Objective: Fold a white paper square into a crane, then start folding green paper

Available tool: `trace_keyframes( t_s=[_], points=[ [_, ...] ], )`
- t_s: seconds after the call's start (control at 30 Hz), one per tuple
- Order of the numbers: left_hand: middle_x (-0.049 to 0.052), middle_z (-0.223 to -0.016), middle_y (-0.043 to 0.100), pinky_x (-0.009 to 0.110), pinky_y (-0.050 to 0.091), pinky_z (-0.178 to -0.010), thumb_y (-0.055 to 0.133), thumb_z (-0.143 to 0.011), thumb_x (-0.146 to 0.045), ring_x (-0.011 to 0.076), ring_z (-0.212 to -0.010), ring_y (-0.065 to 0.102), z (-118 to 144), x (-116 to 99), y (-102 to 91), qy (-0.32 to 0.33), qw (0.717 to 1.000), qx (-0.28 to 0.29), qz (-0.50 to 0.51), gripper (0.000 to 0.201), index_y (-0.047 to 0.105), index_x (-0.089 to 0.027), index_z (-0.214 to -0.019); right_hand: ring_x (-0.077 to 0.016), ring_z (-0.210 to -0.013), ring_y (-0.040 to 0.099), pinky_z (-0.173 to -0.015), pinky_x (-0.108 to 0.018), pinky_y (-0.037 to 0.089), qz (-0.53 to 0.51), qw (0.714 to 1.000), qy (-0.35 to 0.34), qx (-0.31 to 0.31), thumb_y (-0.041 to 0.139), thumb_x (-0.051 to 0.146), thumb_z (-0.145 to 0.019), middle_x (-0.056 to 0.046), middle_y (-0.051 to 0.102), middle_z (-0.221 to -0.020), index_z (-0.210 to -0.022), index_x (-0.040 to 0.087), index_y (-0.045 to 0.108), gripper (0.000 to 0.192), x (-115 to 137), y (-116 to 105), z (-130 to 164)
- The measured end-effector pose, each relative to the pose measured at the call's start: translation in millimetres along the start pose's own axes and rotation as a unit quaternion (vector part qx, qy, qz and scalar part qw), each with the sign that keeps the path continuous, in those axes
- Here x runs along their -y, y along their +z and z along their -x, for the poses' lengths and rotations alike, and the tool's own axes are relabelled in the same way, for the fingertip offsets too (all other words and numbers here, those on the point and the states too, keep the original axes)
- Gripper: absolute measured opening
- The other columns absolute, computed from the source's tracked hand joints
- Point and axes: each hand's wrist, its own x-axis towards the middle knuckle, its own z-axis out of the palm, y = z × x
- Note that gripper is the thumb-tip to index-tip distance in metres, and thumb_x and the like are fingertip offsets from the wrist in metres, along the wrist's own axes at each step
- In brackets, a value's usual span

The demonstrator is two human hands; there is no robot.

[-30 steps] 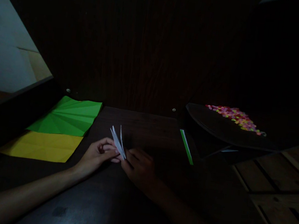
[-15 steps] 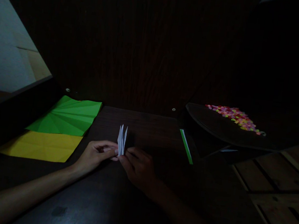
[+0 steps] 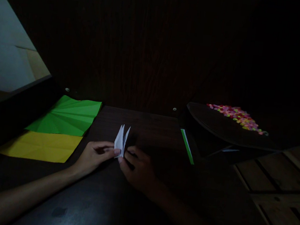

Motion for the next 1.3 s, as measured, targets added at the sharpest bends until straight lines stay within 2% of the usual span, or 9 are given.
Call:
trace_keyframes(
  t_s=[0.13, 0.23, 0.33, 0.5, 0.67, 0.8, 0.93, 1.13, 1.3],
  points=[
    [0.006, -0.083, 0.077, 0.027, 0.054, -0.066, 0.077, -0.075, -0.034, 0.0203, -0.072, 0.069, 1.1, -2.7, -1.1, 0.028, 0.998, -0.008, -0.063, 0.02, 0.079, -0.016, -0.084, -0.0205, -0.092, 0.069, -0.084, -0.034, 0.056, -0.071, 0.995, 0.063, 0.028, 0.055, 0.023, -0.092, -0.007, 0.072, -0.099, -0.09, 0.022, 0.077, 0.022, 1.7, -6.1, -3.5],
    [0.007, -0.087, 0.077, 0.026, 0.053, -0.065, 0.075, -0.077, -0.033, 0.0207, -0.074, 0.069, 1.5, -3.0, -2.4, 0.054, 0.993, -0.006, -0.107, 0.018, 0.08, -0.018, -0.084, -0.0206, -0.095, 0.07, -0.086, -0.035, 0.056, -0.13, 0.983, 0.113, 0.056, 0.055, 0.026, -0.093, -0.004, 0.074, -0.102, -0.093, 0.026, 0.077, 0.022, -1.0, -8.8, -4.0],
    [0.006, -0.084, 0.077, 0.027, 0.054, -0.063, 0.076, -0.076, -0.032, 0.0204, -0.07, 0.069, 1.5, -0.2, -3.0, 0.057, 0.992, -0.021, -0.113, 0.018, 0.079, -0.017, -0.086, -0.0229, -0.097, 0.07, -0.09, -0.039, 0.054, -0.135, 0.982, 0.126, 0.043, 0.062, 0.03, -0.089, -0.004, 0.075, -0.103, -0.094, 0.027, 0.077, 0.016, -6.1, -9.5, -3.9],
    [0.006, -0.087, 0.076, 0.03, 0.058, -0.076, 0.078, -0.074, -0.028, 0.0208, -0.08, 0.072, 1.8, 2.2, -1.1, 0.042, 0.998, -0.029, -0.031, 0.022, 0.07, -0.017, -0.09, -0.0223, -0.094, 0.068, -0.086, -0.039, 0.053, -0.134, 0.987, 0.085, 0.033, 0.069, 0.029, -0.083, -0.005, 0.074, -0.097, -0.083, 0.023, 0.074, 0.008, -9.2, -11.6, -6.5],
    [0.003, -0.079, 0.075, 0.028, 0.06, -0.071, 0.08, -0.071, -0.025, 0.0204, -0.076, 0.073, 3.6, -3.0, 0.0, 0.047, 0.998, -0.037, -0.006, 0.028, 0.06, -0.018, -0.09, -0.022, -0.098, 0.066, -0.095, -0.042, 0.048, -0.106, 0.992, 0.063, 0.026, 0.075, 0.029, -0.079, -0.006, 0.071, -0.106, -0.079, 0.022, 0.07, 0.009, -8.1, -12.3, -5.4],
    [0.005, -0.085, 0.076, 0.027, 0.061, -0.071, 0.077, -0.074, -0.021, 0.0206, -0.078, 0.074, 4.0, -3.7, -0.7, 0.089, 0.994, -0.035, -0.045, 0.025, 0.064, -0.017, -0.094, -0.0225, -0.102, 0.066, -0.1, -0.044, 0.045, -0.068, 0.996, 0.047, 0.03, 0.074, 0.029, -0.08, -0.006, 0.071, -0.109, -0.087, 0.023, 0.072, 0.01, -9.2, -11.8, -2.8],
    [0.007, -0.092, 0.077, 0.029, 0.062, -0.075, 0.074, -0.078, -0.022, 0.0207, -0.081, 0.075, 2.7, 2.3, -2.7, 0.154, 0.985, -0.021, -0.074, 0.028, 0.068, -0.015, -0.104, -0.0212, -0.097, 0.067, -0.1, -0.044, 0.045, -0.054, 0.998, 0.015, 0.017, 0.073, 0.028, -0.081, -0.007, 0.071, -0.108, -0.087, 0.022, 0.073, 0.009, -10.4, -11.9, -2.6],
    [0.006, -0.091, 0.077, 0.025, 0.062, -0.071, 0.071, -0.081, -0.018, 0.0171, -0.076, 0.074, 1.7, 2.7, -5.4, 0.252, 0.955, -0.033, -0.153, 0.017, 0.072, -0.015, -0.097, -0.0223, -0.101, 0.064, -0.091, -0.042, 0.05, -0.048, 0.998, -0.05, 0.008, 0.07, 0.021, -0.084, -0.01, 0.067, -0.119, -0.091, 0.02, 0.072, 0.007, -7.5, -13.9, -4.0],
    [0.008, -0.091, 0.077, 0.026, 0.062, -0.071, 0.067, -0.084, -0.018, 0.0183, -0.079, 0.074, 1.7, -0.7, -6.5, 0.296, 0.936, -0.03, -0.187, 0.014, 0.072, -0.015, -0.097, -0.0224, -0.1, 0.062, -0.087, -0.042, 0.052, -0.037, 0.996, -0.086, 0.007, 0.069, 0.018, -0.085, -0.012, 0.066, -0.12, -0.101, 0.018, 0.071, 0.016, -7.2, -14.5, -4.1]
  ],
)
